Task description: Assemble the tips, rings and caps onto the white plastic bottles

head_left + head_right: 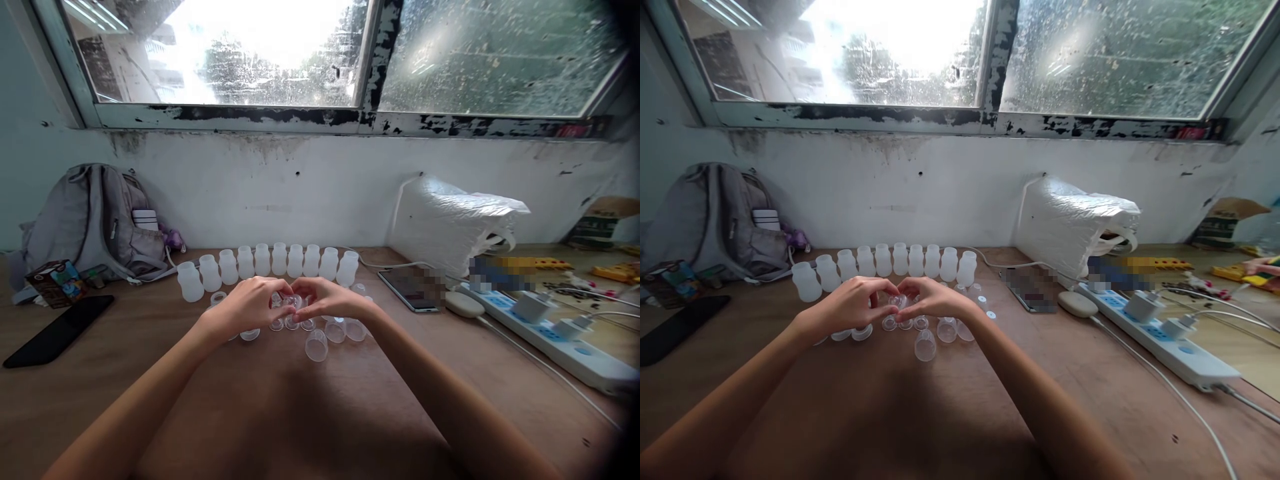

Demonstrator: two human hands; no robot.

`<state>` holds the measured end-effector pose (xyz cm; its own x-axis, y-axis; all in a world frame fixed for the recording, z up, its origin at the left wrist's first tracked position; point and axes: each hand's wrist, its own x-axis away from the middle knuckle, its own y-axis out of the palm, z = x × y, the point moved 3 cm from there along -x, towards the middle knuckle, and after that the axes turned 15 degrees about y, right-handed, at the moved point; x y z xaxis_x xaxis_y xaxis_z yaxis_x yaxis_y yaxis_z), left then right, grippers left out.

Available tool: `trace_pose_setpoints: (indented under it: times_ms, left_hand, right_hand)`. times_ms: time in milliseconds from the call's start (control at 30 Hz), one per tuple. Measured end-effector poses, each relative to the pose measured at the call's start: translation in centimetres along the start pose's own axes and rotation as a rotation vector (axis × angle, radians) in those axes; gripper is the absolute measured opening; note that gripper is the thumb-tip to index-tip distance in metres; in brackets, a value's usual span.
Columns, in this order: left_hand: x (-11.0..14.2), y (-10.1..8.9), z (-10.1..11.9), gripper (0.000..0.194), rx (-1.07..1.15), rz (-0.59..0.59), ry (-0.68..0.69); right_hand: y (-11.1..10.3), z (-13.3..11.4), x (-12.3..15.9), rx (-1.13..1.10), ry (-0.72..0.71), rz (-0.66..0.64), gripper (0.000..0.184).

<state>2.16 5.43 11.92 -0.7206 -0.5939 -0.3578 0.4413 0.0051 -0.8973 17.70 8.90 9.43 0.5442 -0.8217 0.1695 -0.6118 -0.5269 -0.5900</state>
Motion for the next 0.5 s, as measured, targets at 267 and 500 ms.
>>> trace_pose_setpoints:
  times_ms: [267,500]
  left_hand:
    - [-0.35,0.64,-0.22,0.017,-0.001,-0.002,0.013]
    - [-0.5,1.07,-0.19,0.015,0.0,-0.003,0.066]
  right_hand:
    - [0.23,-0.28,0.26,0.082,-0.012,0.027,0.046]
    - [0.32,0.04,-0.03,0.126,-0.033,0.013,0.045]
